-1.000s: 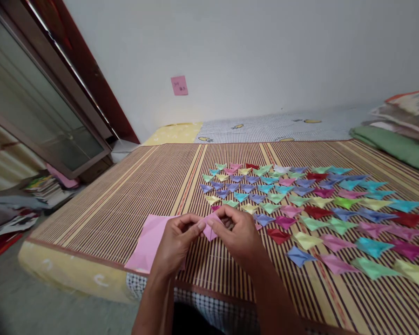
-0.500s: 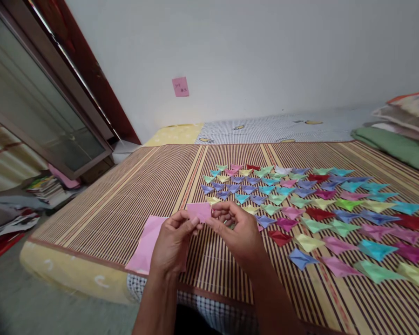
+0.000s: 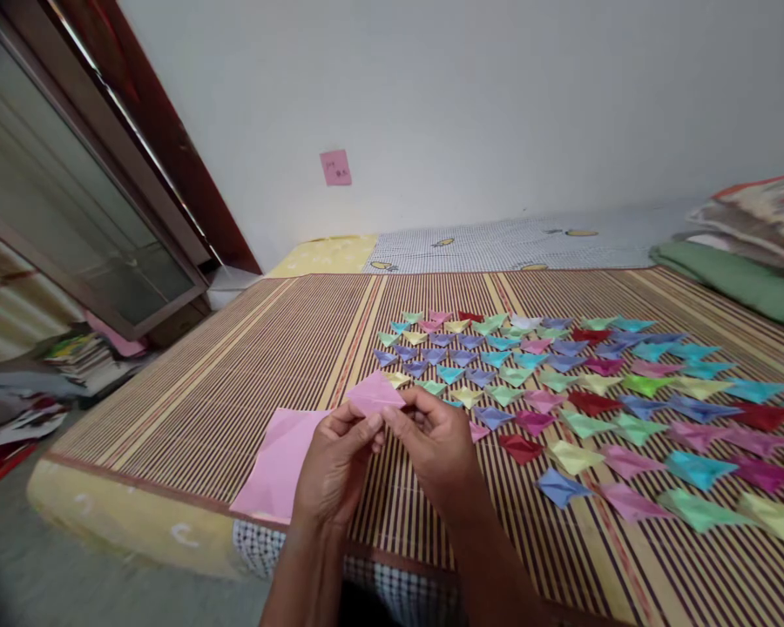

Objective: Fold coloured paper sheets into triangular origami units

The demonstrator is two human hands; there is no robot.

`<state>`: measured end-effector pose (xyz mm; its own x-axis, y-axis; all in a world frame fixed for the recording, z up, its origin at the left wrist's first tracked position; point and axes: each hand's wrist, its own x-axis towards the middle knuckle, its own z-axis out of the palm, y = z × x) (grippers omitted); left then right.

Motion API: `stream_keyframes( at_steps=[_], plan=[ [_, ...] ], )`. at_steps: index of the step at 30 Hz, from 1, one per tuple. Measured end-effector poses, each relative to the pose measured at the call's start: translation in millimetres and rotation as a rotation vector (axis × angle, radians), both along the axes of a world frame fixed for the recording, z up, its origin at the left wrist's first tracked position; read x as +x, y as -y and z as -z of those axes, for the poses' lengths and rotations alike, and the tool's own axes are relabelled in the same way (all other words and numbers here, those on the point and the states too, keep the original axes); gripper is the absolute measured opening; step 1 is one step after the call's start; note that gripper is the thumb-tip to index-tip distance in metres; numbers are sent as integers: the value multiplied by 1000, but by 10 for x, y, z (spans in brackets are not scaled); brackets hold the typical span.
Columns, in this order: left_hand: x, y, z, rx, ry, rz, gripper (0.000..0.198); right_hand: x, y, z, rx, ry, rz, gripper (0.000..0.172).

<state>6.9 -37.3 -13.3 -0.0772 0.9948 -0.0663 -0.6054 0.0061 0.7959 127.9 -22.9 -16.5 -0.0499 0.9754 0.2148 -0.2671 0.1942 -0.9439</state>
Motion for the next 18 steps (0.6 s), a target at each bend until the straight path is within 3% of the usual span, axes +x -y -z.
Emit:
stream_keyframes(
  at_steps=[4,13,18],
  plan=[
    [7,0,32,21,-140,-2,24,3,-18,42,7,-10,-34,11],
    [-97,78,-94,18,-337,-102,21,35,3,-38,188,351,131,19],
    [-95,62,-72,30,-332,-106,20,-8,11,6,87,280,128,11]
  ],
)
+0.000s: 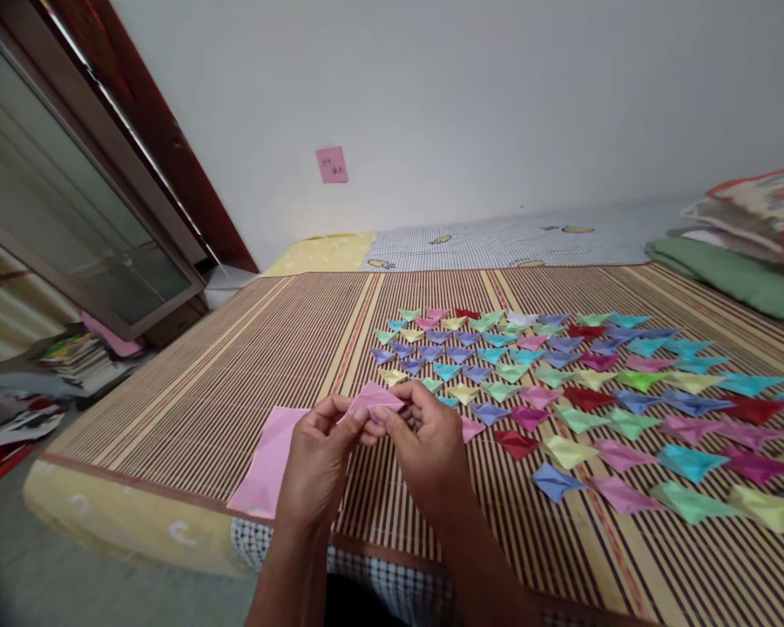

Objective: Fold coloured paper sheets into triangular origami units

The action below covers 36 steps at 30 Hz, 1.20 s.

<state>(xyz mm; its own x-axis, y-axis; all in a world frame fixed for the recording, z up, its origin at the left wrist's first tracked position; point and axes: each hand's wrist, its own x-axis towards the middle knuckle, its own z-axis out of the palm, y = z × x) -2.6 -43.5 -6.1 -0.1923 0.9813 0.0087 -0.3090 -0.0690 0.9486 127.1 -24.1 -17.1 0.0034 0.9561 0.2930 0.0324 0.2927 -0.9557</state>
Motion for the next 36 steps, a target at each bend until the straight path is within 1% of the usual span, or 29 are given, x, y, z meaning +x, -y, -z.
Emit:
stream_keyframes(
  at_steps=[3,6,9,12,14,17,20,24,28,30,33,36],
  plan=[
    [-25,-28,48,26,17,13,17,8,-10,39,-21,-59,-16,12],
    [-62,-43,86,57,28,22,12,27,-10,28,28,-10,-48,12],
    [-79,-44,94,69,65,20,9,36,-12,13,79,7,-54,13],
    [-69,-37,78,61,75,25,9,38,-26,31,111,-33,-51,11],
    [-54,-34,70,57,82,22,10,39,-32,45,75,-65,-56,11],
    [-41,-36,71,71,91,10,11,36,-21,30,-23,-134,-51,13],
    [-41,-34,78,120,60,16,7,28,1,-20,-70,-176,-28,11],
    [-35,-11,61,190,-12,13,4,24,9,-67,-41,-179,-33,8],
    [-16,31,10,230,-161,-70,9,32,18,-92,-58,-209,-63,6],
    [-13,45,-14,287,-239,-90,6,37,25,-100,-67,-224,-75,6],
    [-26,52,-32,365,-254,-79,7,43,22,-88,-44,-258,-108,7],
    [-50,58,-43,365,-246,-90,9,46,8,-54,-7,-289,-152,7]
  ],
)
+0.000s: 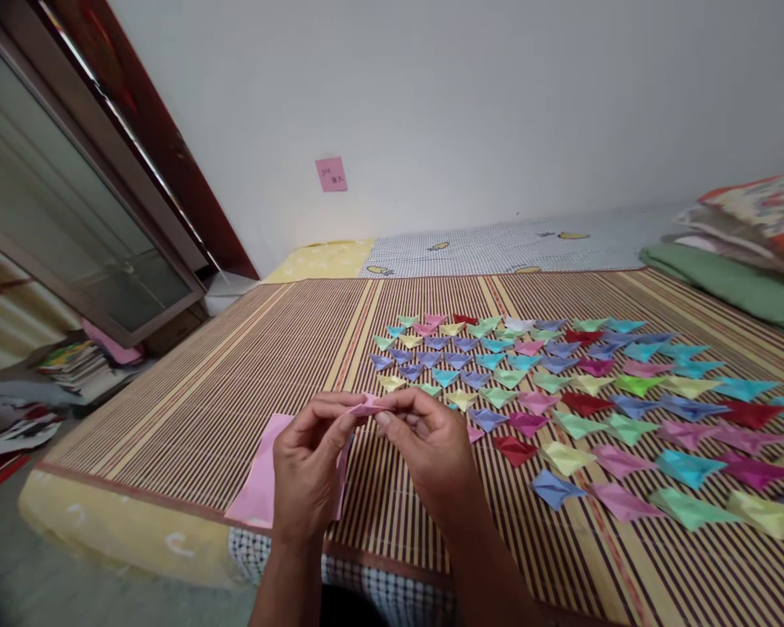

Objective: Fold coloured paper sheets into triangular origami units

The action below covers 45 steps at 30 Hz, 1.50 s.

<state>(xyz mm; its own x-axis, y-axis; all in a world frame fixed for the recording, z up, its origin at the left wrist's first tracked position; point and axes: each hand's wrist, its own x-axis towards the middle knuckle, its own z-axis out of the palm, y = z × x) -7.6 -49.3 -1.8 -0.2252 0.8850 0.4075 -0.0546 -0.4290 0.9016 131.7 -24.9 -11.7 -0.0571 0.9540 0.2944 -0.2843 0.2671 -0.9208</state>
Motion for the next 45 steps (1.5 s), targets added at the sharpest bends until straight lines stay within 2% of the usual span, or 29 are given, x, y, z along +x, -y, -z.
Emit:
stream_keyframes(
  at_steps=[8,14,19,28,34,45],
  plan=[
    [5,16,-38,17,-13,-39,13,-16,25,-20,38,60,51,16],
    [34,11,-38,63,-127,-112,11,-60,45,-47,129,97,163,17],
    [56,31,-58,68,-210,-187,14,-61,78,-53,107,183,187,19],
    [83,24,26,95,-188,-176,7,-117,94,-30,75,204,256,19],
    [91,26,30,74,-180,-219,16,-110,96,-32,78,219,257,19],
    [131,42,17,57,-146,-226,16,-106,107,-44,146,211,278,19]
  ],
)
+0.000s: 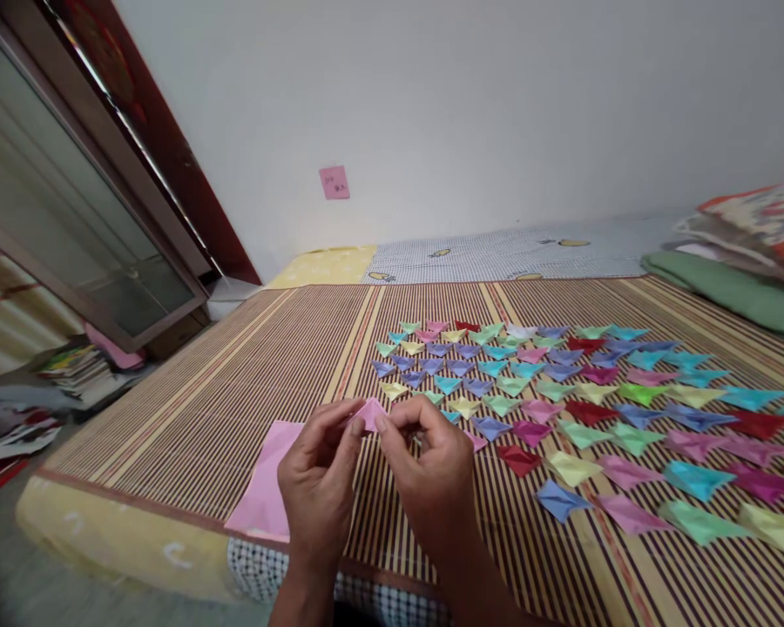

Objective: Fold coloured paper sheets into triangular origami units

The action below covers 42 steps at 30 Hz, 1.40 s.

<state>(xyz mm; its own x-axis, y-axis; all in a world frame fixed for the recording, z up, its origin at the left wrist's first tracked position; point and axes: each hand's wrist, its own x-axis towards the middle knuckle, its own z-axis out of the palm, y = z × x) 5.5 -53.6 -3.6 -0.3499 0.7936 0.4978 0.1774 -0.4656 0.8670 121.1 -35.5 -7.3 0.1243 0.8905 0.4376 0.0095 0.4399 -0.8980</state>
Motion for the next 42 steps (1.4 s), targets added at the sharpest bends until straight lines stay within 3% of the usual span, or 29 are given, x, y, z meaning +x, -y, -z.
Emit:
stream_keyframes(
  at_steps=[18,28,37,42],
  plan=[
    [-3,-1,35,-46,111,-20,5,0,9,-1,9,6,-19,18],
    [16,-6,-21,-54,45,49,7,24,-51,54,-39,-148,-89,22],
    [3,7,2,-150,18,124,7,103,-80,57,-123,-15,-142,14],
    [41,-21,0,-241,160,199,18,154,-92,41,-138,-37,-137,20]
  ],
)
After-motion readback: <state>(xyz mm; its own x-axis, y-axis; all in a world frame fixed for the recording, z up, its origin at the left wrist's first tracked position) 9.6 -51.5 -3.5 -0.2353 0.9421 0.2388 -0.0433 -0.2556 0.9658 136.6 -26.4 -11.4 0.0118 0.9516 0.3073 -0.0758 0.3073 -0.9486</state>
